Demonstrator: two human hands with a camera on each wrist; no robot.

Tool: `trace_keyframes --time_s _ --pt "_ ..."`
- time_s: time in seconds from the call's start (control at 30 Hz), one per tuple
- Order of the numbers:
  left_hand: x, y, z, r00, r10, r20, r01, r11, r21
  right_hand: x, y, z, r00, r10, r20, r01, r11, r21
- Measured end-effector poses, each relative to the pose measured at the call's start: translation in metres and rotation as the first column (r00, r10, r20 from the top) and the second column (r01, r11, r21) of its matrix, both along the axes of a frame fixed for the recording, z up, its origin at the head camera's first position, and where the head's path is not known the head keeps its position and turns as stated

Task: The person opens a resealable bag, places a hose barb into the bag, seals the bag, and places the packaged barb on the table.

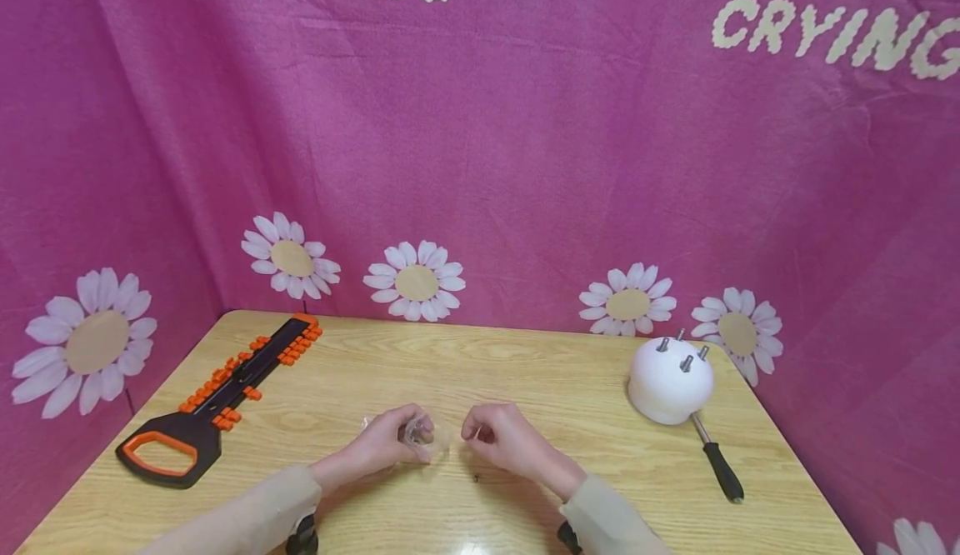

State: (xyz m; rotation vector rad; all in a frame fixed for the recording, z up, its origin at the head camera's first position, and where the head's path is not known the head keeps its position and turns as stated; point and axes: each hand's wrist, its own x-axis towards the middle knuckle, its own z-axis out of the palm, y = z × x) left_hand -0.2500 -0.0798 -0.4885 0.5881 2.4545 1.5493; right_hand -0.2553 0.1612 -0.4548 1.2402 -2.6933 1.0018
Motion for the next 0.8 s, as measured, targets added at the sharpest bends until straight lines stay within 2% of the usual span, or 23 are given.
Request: trace_keyframes --time_s 0.27,0.4,0.8 --pt "0.0 0.0 0.001 0.999 -0.005 -0.043 0.003 0.999 -0.054 0.005 0.012 -0.004 0.992 0.076 0.103 -0.084 0.993 0.081" --pt "0.0 -0.001 0.001 0.999 -0.012 -0.049 0.009 0.998 -0.064 0.006 0.015 -0.006 0.99 0.117 0.078 -0.124 0.988 0.092" --pt "0.002 -0.001 0.003 0.999 -0.012 -0.046 0.009 0.997 -0.07 0.007 0.014 -0.011 0.988 0.153 0.016 -0.153 0.984 0.088"
